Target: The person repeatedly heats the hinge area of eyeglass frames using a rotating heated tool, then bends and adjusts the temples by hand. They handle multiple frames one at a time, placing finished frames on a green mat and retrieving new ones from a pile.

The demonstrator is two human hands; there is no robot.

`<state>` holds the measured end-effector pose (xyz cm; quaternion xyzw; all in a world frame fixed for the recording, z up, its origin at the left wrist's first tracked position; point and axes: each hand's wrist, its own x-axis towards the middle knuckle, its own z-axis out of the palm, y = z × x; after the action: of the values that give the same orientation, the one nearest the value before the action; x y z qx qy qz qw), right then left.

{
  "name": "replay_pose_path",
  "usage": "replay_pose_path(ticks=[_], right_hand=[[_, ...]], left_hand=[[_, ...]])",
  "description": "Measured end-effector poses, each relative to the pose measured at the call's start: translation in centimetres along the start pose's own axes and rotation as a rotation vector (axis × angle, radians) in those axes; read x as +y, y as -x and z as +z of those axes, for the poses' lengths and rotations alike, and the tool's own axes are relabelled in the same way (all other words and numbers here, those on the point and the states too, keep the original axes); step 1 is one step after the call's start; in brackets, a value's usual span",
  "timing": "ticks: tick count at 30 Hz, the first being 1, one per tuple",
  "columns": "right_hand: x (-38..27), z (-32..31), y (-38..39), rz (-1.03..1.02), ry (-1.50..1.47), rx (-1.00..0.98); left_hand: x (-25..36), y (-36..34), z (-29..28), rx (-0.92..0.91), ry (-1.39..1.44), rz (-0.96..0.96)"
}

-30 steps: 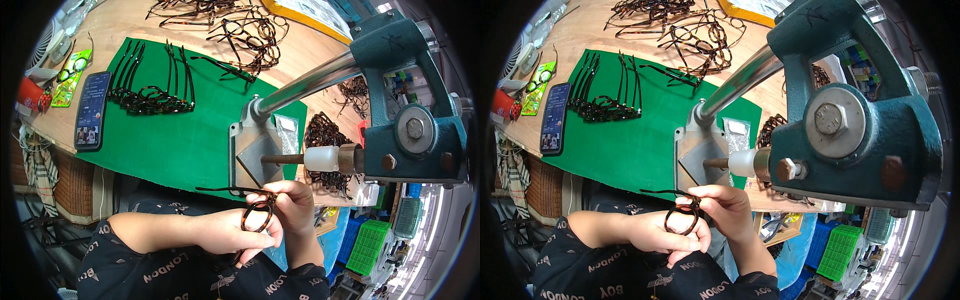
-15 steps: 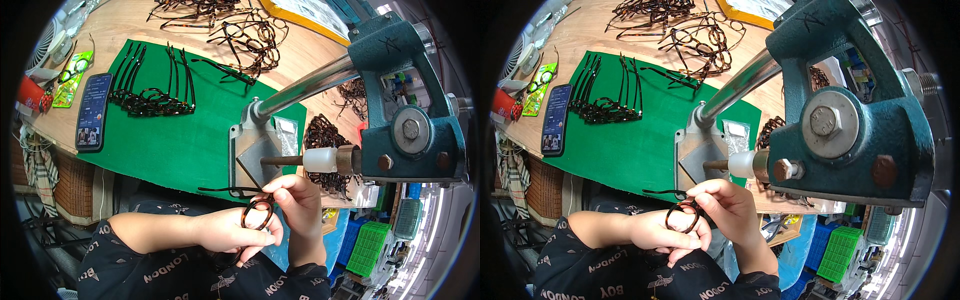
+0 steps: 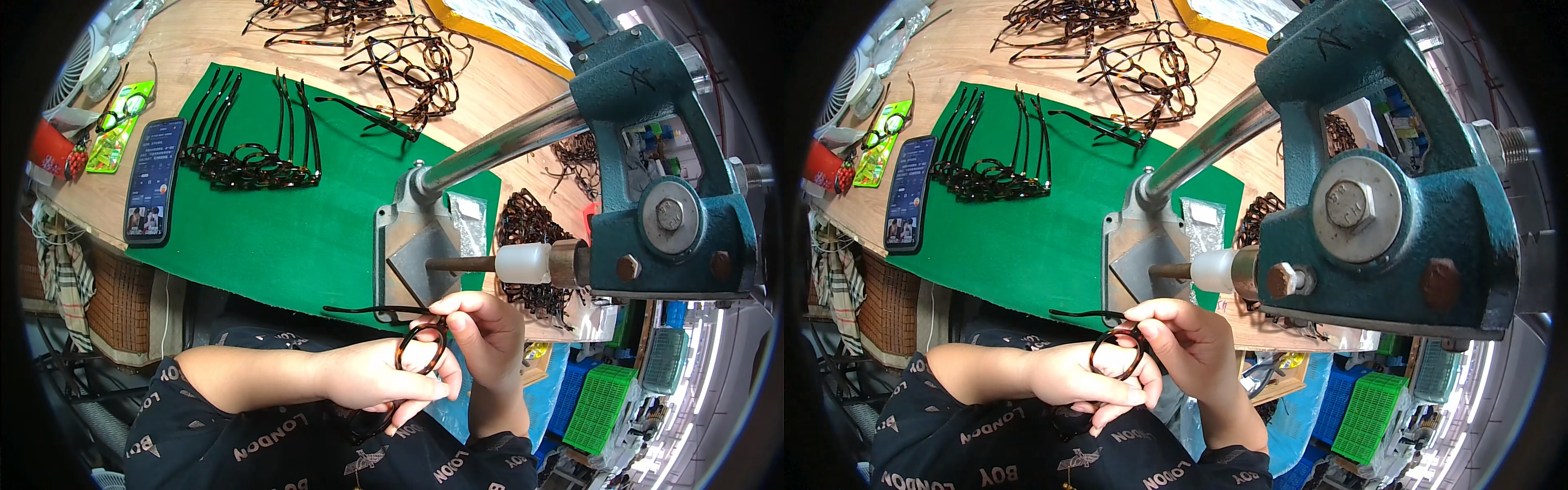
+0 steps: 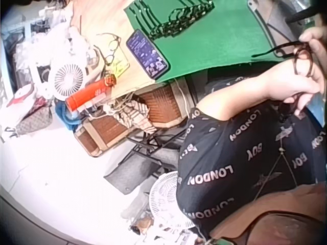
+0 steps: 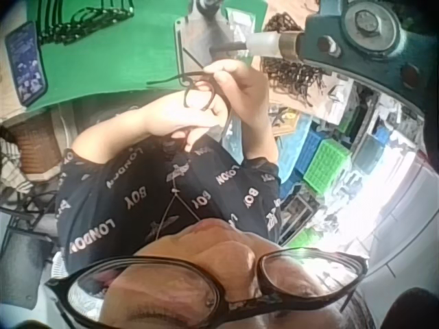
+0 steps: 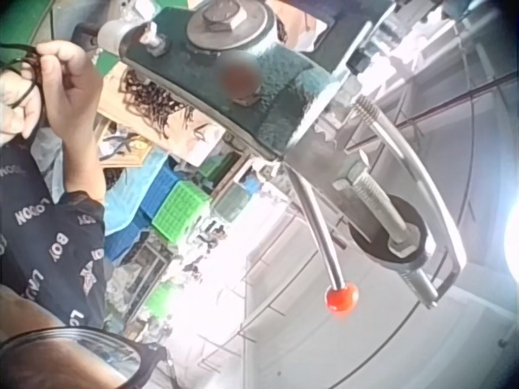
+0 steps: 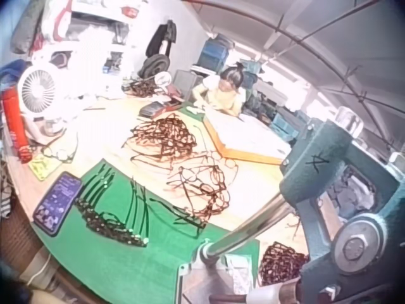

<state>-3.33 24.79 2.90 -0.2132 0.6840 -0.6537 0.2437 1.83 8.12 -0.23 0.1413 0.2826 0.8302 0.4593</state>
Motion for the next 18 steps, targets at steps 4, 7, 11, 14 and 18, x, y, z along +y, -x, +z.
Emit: replay_pose_path(ticks=[4,7,11,14,18], right_hand=[[-0.09,0.00,0.02,0.004,-0.006,0.000],[-0.36,-0.19,-0.13,0.063,-0.017,-0.015],[-0.39,-0.37,-0.16,0.068,-0.063,-0.026],[-0.45,-0.32,-0.15,0.073,-0.068,-0.017],[-0.44,-0.19,-0.08,0.062,-0.027,0.007]], left_hand=[[-0.18,-0.07,0.04,0.001,-0.001,0.002],[-0.07,-0.06,0.16,0.016,-0.013,-0.007],[-0.05,-0.11,0.14,0.009,-0.007,-0.010],[0.01,-0.08,0.13,0.011,-0.010,-0.011],[-0.03,-0.07,0.09,0.009,-0.015,-0.001]])
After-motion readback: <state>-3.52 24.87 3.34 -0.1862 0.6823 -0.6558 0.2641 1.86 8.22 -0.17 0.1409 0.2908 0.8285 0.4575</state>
